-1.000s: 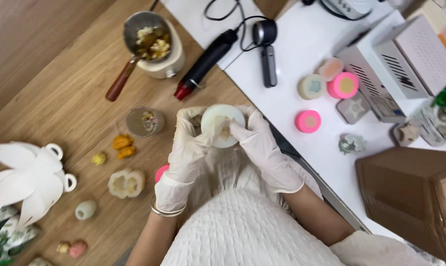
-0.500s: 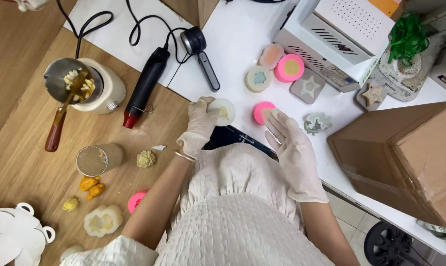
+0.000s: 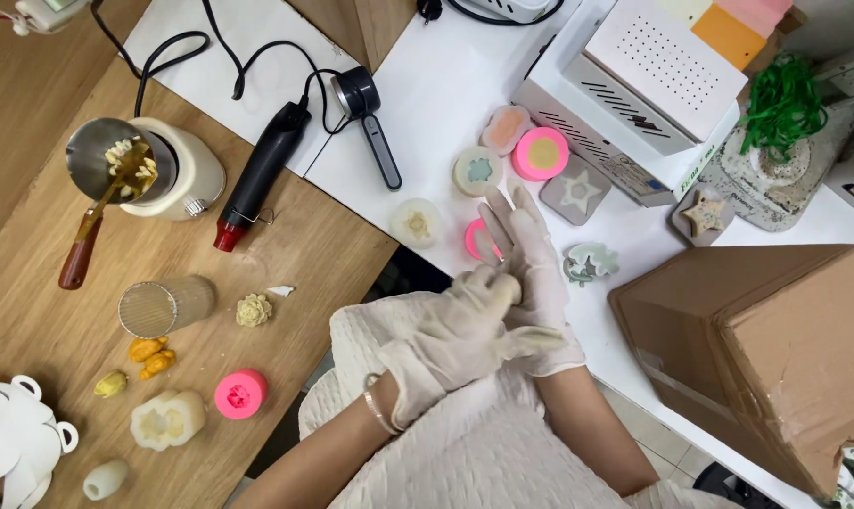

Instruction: The person demolds shaped wax candles from silicone molds by flexing and peeling the molds, sets the finished candles on the table, and places one candle onto a wooden shelf. They then press a wax piece into a pink silicone mold and continue flexing the mold to release the candle.

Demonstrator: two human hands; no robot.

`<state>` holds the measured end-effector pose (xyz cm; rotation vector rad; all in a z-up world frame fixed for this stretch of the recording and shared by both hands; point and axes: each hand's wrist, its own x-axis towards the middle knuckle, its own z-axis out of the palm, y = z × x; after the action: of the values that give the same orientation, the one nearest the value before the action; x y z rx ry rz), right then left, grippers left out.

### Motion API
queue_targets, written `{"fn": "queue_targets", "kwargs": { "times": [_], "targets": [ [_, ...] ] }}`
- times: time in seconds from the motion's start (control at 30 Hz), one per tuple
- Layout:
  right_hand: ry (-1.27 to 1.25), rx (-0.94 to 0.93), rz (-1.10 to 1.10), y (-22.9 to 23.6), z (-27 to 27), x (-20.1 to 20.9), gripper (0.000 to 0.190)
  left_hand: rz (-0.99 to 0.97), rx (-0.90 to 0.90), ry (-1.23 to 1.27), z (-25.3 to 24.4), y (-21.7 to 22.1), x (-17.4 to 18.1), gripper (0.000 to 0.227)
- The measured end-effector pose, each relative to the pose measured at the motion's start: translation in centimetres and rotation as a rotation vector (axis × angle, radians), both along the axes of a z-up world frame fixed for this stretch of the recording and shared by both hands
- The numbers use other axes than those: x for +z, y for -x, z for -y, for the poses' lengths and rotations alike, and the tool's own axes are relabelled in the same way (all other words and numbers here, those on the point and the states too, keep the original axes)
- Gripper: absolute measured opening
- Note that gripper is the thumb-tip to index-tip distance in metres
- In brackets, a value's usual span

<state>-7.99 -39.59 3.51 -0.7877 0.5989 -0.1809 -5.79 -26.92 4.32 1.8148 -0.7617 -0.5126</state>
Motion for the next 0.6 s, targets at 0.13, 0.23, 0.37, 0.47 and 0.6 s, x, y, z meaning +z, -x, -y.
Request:
{"fn": "queue_targets", "kwargs": {
  "times": [0.13, 0.23, 0.37, 0.47, 0.6],
  "targets": [
    [0.023, 0.152, -0.024, -1.3, 0.9, 0.3, 0.079, 0.2, -0.205, -0.315, 1.4, 1.1, -0.1, 0.031],
    [0.106, 0.233, -0.037, -0.8, 1.3, -0.7, 0.085, 0.231, -0.268, -0.161, 0.9, 2.9, 0.0, 0.019],
    [0.216, 0.224, -0.02, -0.1, 2.0, -4.6, 0.083, 0.217, -0.227, 0.101, 0.5, 3.8, -1.7, 0.024],
    [0.467, 0.19, -0.079, -0.8, 2.4, -6.8, 0.073, 0.034, -0.166, -0.096, -0.3, 1.9, -2.1, 0.028],
    [0.819, 0.142, -0.214, -4.4, 3.9, -11.0, 0.067, 0.172, 0.004, -0.422, -2.8, 0.1, 0.3, 0.034]
  ]
}}
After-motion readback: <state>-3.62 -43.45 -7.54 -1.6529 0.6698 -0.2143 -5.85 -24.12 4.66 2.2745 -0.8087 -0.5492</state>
